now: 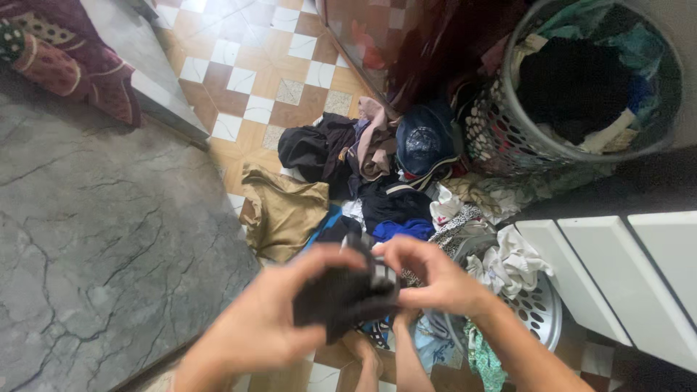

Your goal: The person sorts through a pile of clothes on the floor, picking up a blue garment and a black shirt to look at them before placing items into a basket.

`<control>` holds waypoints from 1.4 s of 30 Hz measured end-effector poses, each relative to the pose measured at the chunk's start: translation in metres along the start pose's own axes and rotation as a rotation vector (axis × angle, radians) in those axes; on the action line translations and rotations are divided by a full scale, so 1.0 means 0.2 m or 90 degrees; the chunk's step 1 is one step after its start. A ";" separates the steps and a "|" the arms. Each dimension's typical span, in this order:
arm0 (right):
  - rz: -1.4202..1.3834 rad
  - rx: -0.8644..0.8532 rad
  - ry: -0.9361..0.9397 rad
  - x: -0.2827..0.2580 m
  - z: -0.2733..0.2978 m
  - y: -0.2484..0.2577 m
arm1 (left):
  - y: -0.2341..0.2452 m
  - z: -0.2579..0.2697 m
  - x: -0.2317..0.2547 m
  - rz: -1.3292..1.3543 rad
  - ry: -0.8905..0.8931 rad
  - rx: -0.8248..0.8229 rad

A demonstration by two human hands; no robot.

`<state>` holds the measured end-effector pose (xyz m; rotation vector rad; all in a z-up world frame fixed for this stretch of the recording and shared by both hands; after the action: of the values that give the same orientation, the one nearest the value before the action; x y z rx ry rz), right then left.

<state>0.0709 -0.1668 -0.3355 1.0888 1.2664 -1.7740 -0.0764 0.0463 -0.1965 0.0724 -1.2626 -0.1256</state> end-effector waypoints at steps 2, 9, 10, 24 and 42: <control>-0.026 -0.009 -0.023 0.04 0.01 0.01 | 0.10 -0.04 -0.12 0.200 -0.128 0.058; -0.104 0.283 -0.273 0.33 0.08 0.12 | -0.56 -0.20 -0.87 0.558 0.107 0.097; -0.082 0.314 -0.269 0.38 0.14 0.19 | -0.62 -0.25 -0.97 0.568 0.146 0.144; 0.028 0.718 -0.109 0.05 0.40 1.36 | -0.57 -1.47 -0.33 -0.022 0.044 0.181; 0.672 0.775 -0.422 -0.49 0.29 2.40 | -0.89 -3.27 -0.32 -0.598 -0.108 0.080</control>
<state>0.5207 -0.3540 -0.4172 1.1869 -0.8528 -1.6343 0.5175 -0.1306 -0.4756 0.7770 -1.3176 -0.8739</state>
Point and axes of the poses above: each hand's wrist, its own z-axis away from the middle knuckle, its own y-axis out of the back of the hand, x = y × z, the point moved 2 cm from there along -z, towards the middle knuckle, and after that the axes turned 1 degree about -y, right-handed, at the moved point
